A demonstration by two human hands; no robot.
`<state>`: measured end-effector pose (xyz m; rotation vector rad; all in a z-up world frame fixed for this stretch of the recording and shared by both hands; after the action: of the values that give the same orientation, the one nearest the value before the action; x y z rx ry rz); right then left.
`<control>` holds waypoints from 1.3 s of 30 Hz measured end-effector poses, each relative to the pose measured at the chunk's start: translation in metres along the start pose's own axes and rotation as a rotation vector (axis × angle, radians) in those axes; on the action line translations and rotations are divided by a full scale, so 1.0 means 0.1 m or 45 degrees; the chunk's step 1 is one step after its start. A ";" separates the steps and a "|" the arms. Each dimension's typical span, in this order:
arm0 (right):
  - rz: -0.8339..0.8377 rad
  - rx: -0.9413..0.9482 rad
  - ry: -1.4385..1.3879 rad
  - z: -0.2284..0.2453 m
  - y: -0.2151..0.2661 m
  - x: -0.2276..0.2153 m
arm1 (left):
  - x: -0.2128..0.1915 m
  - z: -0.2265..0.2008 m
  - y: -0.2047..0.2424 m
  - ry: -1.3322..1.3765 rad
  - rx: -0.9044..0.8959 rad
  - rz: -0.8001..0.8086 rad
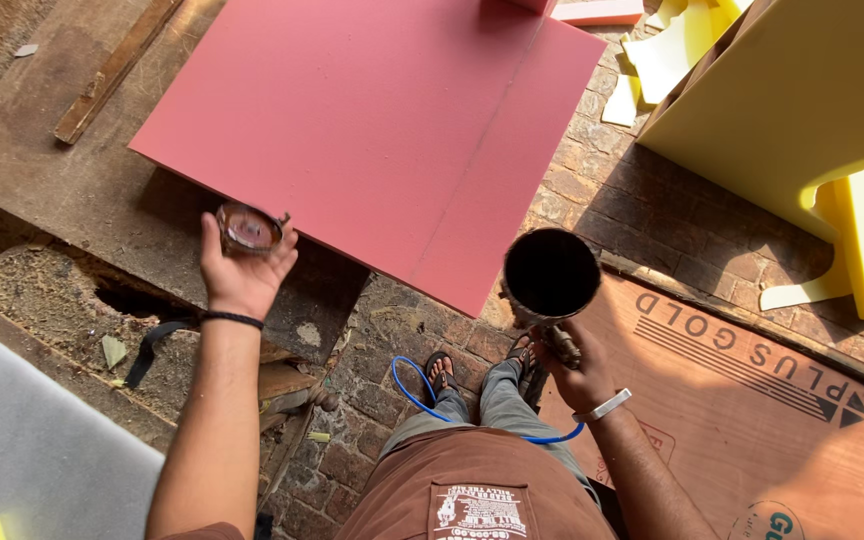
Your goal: The person refills a spray gun from a white container and then spray paints pink foam pieces. They handle the foam pieces to position them and continue applying paint to multiple surfaces.
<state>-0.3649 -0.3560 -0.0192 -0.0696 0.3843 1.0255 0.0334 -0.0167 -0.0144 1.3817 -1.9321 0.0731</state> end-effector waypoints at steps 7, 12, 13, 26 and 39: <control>-0.219 0.060 -0.167 -0.22 0.04 -0.28 | -1.14 0.80 0.09 0.377 -0.135 -0.654; -0.338 0.054 -0.325 -0.30 -0.07 -0.51 | -1.38 0.64 0.18 -0.102 -0.039 -0.983; -0.393 0.032 -0.337 -0.31 -0.07 -0.56 | -1.37 0.55 0.26 -0.398 0.006 -1.130; -1.221 0.011 -0.420 -0.99 -0.70 -1.78 | 2.48 1.52 -0.09 -1.072 0.177 0.436; -1.123 -0.016 -0.404 -0.99 -1.29 -2.75 | 5.53 4.56 0.11 -1.600 -0.265 1.727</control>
<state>-0.4096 -0.6727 -0.0325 -0.0756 0.0309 0.1572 -0.2958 -0.6539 -0.0103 -0.4772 -3.3897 -0.4344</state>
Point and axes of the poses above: each hand's wrist, its own y-axis away from the middle knuckle, its own x-axis out of the palm, z = x × y, the point moved 4 cm from there along -y, towards the middle knuckle, and after that the axes turned 8 degrees about y, right-handed, at the moved point
